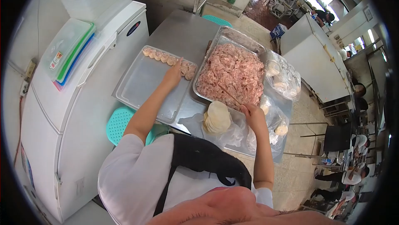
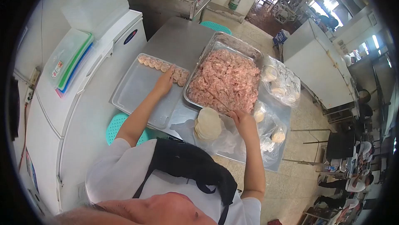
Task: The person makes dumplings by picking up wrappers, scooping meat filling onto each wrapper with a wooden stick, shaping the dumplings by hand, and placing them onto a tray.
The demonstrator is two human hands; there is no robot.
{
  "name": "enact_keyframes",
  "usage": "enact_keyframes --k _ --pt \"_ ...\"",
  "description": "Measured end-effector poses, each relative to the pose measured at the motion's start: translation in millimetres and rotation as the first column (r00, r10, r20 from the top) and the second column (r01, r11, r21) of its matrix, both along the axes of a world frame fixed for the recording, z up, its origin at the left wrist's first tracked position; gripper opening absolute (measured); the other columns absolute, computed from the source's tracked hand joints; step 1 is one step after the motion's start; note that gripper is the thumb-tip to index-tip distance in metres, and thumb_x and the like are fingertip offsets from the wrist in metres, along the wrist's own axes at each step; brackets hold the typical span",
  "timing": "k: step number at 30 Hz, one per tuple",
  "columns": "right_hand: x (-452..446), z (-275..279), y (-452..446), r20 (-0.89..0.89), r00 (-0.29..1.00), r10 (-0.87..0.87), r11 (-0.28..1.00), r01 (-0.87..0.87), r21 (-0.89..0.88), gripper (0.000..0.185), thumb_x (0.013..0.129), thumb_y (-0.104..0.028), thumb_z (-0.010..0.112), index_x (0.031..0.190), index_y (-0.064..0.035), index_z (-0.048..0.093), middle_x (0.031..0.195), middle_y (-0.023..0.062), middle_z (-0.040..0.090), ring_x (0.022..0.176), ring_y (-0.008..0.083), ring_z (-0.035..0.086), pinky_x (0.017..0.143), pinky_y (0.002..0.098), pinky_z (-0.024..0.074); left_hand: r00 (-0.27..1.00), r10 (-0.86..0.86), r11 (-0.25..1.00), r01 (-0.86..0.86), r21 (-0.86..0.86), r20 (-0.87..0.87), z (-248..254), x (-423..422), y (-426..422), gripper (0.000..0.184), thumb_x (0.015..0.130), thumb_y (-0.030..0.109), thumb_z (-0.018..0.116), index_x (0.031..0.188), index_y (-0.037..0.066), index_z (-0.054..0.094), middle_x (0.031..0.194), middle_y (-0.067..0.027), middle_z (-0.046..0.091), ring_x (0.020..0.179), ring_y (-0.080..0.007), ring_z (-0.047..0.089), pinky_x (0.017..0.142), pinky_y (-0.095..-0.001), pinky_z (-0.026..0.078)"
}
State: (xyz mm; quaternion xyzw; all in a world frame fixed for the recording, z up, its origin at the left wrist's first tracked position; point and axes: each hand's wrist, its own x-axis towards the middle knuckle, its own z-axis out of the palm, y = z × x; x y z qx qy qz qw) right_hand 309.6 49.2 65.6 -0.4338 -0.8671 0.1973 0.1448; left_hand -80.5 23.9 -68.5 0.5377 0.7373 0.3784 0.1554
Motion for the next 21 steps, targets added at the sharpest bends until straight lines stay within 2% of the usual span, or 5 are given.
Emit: enact_keyframes --k 2,5,8,11,21 --pt "-2.8 -1.1 10.8 0.135 0.991 0.027 0.965 -0.061 0.255 0.023 0.091 -0.026 0.062 0.093 -0.0044 0.068 0.083 0.0152 0.065 0.076 0.0361 0.064 0.067 0.0442 0.0514 1.0 -0.005 1.0 0.005 -0.018 0.005 11.6 6.0 -4.8 0.056 0.088 0.006 0.051 0.143 0.008 0.039 0.118 -0.0285 0.059 0.102 -0.0434 0.059 0.089 -0.0494 0.048" --pt "-7.6 -6.2 30.7 0.181 0.98 0.084 0.933 -0.141 0.332 0.027 0.092 -0.031 0.06 0.083 -0.0061 0.065 0.078 0.0139 0.063 0.073 0.0343 0.064 0.064 0.0454 0.0516 0.983 0.049 0.994 -0.065 -0.087 -0.178 36.3 31.6 -27.9 0.042 0.088 0.008 0.053 0.13 0.005 0.051 0.115 -0.0246 0.061 0.104 -0.0414 0.059 0.089 -0.0485 0.047" --pt "-17.7 -17.2 49.2 0.155 0.984 0.094 0.91 -0.148 0.388 0.029 0.094 -0.03 0.057 0.079 -0.0057 0.063 0.079 0.0136 0.063 0.073 0.0339 0.065 0.064 0.0449 0.0521 0.977 -0.211 0.966 0.215 0.142 -0.042 76.3 95.9 -56.4 0.026 0.088 0.014 0.059 0.112 0.003 0.061 0.108 -0.0185 0.063 0.101 -0.0375 0.06 0.086 -0.046 0.048" --pt "-17.4 -49.7 63.0 0.142 0.965 0.222 0.889 -0.26 0.377 0.032 0.096 -0.031 0.054 0.08 -0.0058 0.064 0.079 0.0144 0.065 0.071 0.0338 0.065 0.064 0.045 0.0526 0.898 -0.441 0.884 0.434 0.174 0.0 84.7 156.2 -71.5 0.019 0.085 0.014 0.065 0.102 0.005 0.064 0.094 -0.0129 0.06 0.093 -0.0312 0.06 0.083 -0.0408 0.049" --pt "-7.2 -75.4 59.3 0.183 0.912 0.368 0.897 -0.4 0.189 0.041 0.098 -0.036 0.048 0.078 -0.0043 0.066 0.074 0.0193 0.066 0.07 0.0382 0.065 0.065 0.0489 0.0516 0.922 -0.347 0.924 0.367 0.105 -0.171 52.1 197.4 -79.3 0.022 0.082 0.018 0.069 0.098 0.003 0.066 0.095 -0.011 0.061 0.092 -0.0322 0.058 0.081 -0.0418 0.047"
